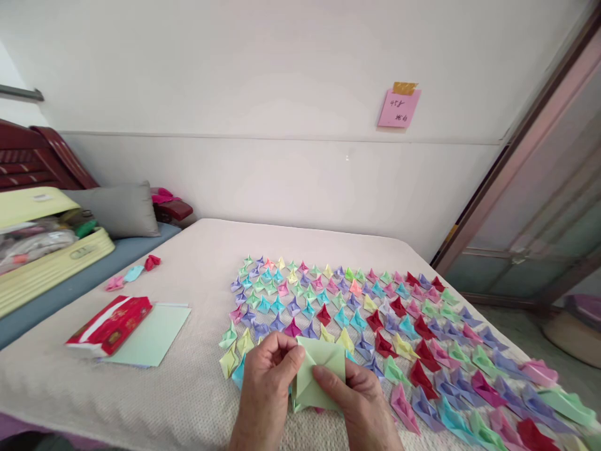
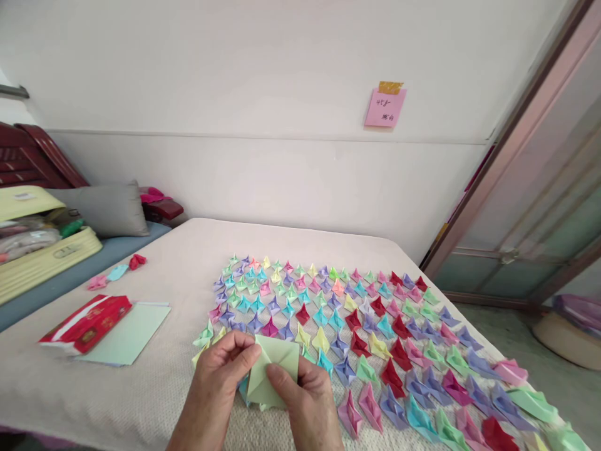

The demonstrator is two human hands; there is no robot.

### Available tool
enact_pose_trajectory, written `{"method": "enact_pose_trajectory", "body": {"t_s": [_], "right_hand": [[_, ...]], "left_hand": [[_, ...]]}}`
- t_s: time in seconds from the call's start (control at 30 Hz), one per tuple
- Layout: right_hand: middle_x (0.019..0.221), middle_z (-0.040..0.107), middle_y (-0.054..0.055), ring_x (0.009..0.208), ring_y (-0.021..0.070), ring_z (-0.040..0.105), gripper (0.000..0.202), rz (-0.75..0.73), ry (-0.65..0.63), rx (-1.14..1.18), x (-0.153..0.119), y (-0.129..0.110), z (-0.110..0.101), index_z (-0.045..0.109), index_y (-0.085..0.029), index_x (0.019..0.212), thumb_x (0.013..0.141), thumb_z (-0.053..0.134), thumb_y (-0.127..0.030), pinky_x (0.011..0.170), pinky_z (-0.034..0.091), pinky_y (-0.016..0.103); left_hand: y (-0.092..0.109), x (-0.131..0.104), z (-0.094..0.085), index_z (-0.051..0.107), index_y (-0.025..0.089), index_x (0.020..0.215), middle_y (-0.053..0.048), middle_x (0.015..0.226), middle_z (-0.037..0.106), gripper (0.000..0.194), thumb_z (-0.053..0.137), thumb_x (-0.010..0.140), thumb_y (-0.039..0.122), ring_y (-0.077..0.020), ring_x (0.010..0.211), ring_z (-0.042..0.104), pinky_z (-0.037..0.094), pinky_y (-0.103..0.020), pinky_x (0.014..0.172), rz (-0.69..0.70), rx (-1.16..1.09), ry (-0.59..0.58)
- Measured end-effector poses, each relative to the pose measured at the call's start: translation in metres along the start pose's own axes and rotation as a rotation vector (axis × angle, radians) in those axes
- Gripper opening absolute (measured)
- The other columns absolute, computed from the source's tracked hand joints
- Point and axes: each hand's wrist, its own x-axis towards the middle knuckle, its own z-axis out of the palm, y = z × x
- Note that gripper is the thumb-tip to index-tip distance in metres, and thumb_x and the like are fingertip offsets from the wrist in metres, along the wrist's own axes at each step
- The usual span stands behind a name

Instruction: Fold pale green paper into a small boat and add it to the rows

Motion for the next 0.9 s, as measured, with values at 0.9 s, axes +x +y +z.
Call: {"method": "enact_pose_trajectory", "body": {"t_s": [0.9], "right_hand": [[0.058, 0.074, 0.004, 0.048, 0.0120, 0.058, 0.029, 0.059, -0.019, 0.016, 0.010, 0.012, -0.008, 0.081, -0.018, 0.069, 0.054, 0.090, -0.041, 0.049, 0.045, 0.022]], "left_hand": [[0.003, 0.002, -0.003, 0.049, 0.020, 0.070, 0.008, 0.057, 0.040, 0.032, 0.058, 0.087, 0.046, -0.0101, 0.053, 0.035, 0.030, -0.022, 0.050, -0.034, 0.122, -0.143]]}}
